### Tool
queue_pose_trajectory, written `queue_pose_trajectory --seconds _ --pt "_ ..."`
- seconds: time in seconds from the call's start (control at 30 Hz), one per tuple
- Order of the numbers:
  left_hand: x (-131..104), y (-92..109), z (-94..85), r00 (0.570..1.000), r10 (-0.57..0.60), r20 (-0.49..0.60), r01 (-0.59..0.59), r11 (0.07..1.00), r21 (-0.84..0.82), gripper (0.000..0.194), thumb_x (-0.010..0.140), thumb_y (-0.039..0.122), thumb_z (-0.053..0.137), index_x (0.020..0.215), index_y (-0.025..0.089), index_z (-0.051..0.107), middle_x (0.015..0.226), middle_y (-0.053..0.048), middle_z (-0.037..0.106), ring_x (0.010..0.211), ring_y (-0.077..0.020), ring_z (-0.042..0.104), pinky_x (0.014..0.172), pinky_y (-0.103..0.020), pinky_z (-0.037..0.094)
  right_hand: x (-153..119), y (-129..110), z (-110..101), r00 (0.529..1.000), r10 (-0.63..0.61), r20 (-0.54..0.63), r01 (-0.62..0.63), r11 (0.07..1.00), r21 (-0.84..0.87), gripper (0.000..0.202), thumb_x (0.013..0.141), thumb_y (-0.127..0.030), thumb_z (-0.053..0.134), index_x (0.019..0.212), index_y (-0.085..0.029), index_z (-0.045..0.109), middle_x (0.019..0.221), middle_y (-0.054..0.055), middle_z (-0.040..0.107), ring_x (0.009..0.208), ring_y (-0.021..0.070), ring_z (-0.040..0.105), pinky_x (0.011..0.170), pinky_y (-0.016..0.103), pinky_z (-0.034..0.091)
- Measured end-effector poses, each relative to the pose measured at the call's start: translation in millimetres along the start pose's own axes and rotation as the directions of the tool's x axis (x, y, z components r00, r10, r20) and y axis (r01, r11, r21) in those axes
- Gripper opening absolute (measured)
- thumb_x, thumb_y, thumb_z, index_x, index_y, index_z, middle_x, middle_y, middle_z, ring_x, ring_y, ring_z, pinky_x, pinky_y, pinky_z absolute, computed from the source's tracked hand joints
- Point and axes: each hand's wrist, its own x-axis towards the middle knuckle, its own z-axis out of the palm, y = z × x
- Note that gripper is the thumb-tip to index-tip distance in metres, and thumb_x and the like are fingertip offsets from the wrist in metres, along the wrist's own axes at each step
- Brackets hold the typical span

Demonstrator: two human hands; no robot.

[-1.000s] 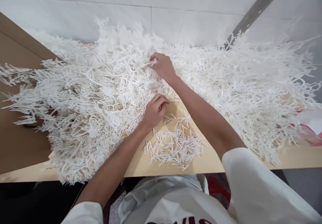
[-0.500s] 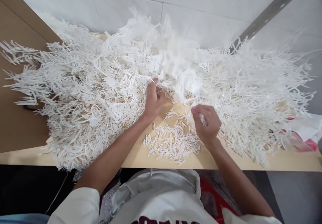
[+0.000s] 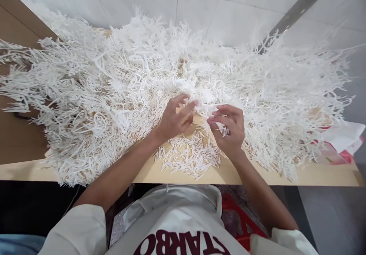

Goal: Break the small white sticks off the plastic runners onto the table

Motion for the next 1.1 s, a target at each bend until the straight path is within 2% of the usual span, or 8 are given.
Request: queue_pose_trajectory --seconds 0.1,0.27,0.47,0.57,0.63,0.7,0.8,1.1 --pt "1 2 -1.5 0.989 0.121 0.087 -0.131 0.985 0.112 0.039 0.086 0.029 0.060 0.122 0.023 0.047 0.123 -0.008 0.059 0.118 -0.0196 0.053 0.093 -0.034 0.043 13 10 10 0.990 -0.116 0.080 0.111 0.992 0.062 0.042 0.080 -0.014 0.067 0.116 -0.032 0.054 0.126 0.006 0.047 0.098 0.0164 0.064 0.086 0.041 0.060" --pt "0 -2 -2.6 0.987 -0.109 0.114 0.090 0.982 0.166 0.013 0.092 0.014 0.045 0.098 0.022 0.054 0.085 0.003 0.068 0.078 -0.0114 0.057 0.075 -0.030 0.035 6 32 34 0.994 -0.107 0.028 0.107 0.994 0.017 0.037 0.082 -0.018 0.067 0.115 -0.029 0.056 0.120 0.006 0.051 0.104 0.0170 0.062 0.079 0.036 0.062" --pt "-1 -4 0.7 0.962 -0.254 0.099 0.234 0.955 0.182 0.027 0.094 0.013 0.036 0.109 0.024 0.056 0.099 -0.003 0.064 0.091 -0.0147 0.058 0.079 -0.032 0.036 -4 35 38 0.988 -0.048 -0.147 0.034 0.995 -0.091 0.022 0.084 -0.020 0.064 0.105 -0.026 0.063 0.095 0.004 0.063 0.087 0.0147 0.063 0.070 0.031 0.057" --pt "-1 -3 -1.1 0.955 -0.298 0.011 0.294 0.949 0.115 0.026 0.092 0.015 0.040 0.112 0.024 0.054 0.114 -0.007 0.057 0.102 -0.0175 0.055 0.085 -0.034 0.038 -3 31 39 0.995 0.035 -0.090 -0.041 0.997 -0.067 0.012 0.085 -0.017 0.062 0.095 -0.025 0.064 0.081 -0.001 0.068 0.070 0.0106 0.062 0.061 0.026 0.053" --pt "1 -1 -4.9 0.973 -0.230 0.001 0.229 0.970 0.078 0.032 0.088 0.017 0.045 0.119 0.026 0.049 0.122 -0.009 0.053 0.113 -0.0207 0.052 0.090 -0.038 0.037 -3 30 40 0.997 0.056 -0.052 -0.058 0.998 -0.031 0.009 0.085 -0.017 0.063 0.092 -0.024 0.064 0.079 -0.002 0.069 0.066 0.0094 0.062 0.060 0.025 0.052" --pt "2 1 -9.1 0.988 -0.089 0.124 0.090 0.996 -0.004 0.039 0.085 0.019 0.046 0.123 0.030 0.046 0.126 -0.006 0.053 0.119 -0.0218 0.049 0.094 -0.041 0.035 -3 30 41 0.996 0.049 -0.068 -0.050 0.999 -0.007 0.011 0.085 -0.015 0.062 0.092 -0.023 0.064 0.081 -0.001 0.070 0.071 0.0092 0.064 0.063 0.024 0.053" --pt "3 2 -10.8 0.950 0.031 0.312 0.010 0.992 -0.129 0.035 0.087 0.027 0.047 0.122 0.029 0.047 0.123 -0.004 0.058 0.114 -0.0195 0.052 0.093 -0.039 0.035 -3 32 41 0.991 0.102 -0.092 -0.098 0.994 0.040 0.015 0.085 -0.013 0.061 0.095 -0.023 0.065 0.084 -0.001 0.070 0.076 0.0098 0.065 0.066 0.025 0.054" --pt "1 -3 -0.2 0.980 -0.168 0.105 0.163 0.985 0.053 0.032 0.085 0.050 0.057 0.102 0.023 0.055 0.114 -0.005 0.059 0.104 -0.0171 0.055 0.091 -0.035 0.038 -5 26 32 0.985 0.010 -0.170 0.019 0.986 0.168 0.025 0.083 -0.008 0.060 0.099 -0.027 0.061 0.090 0.001 0.068 0.085 0.0155 0.067 0.066 0.034 0.060"
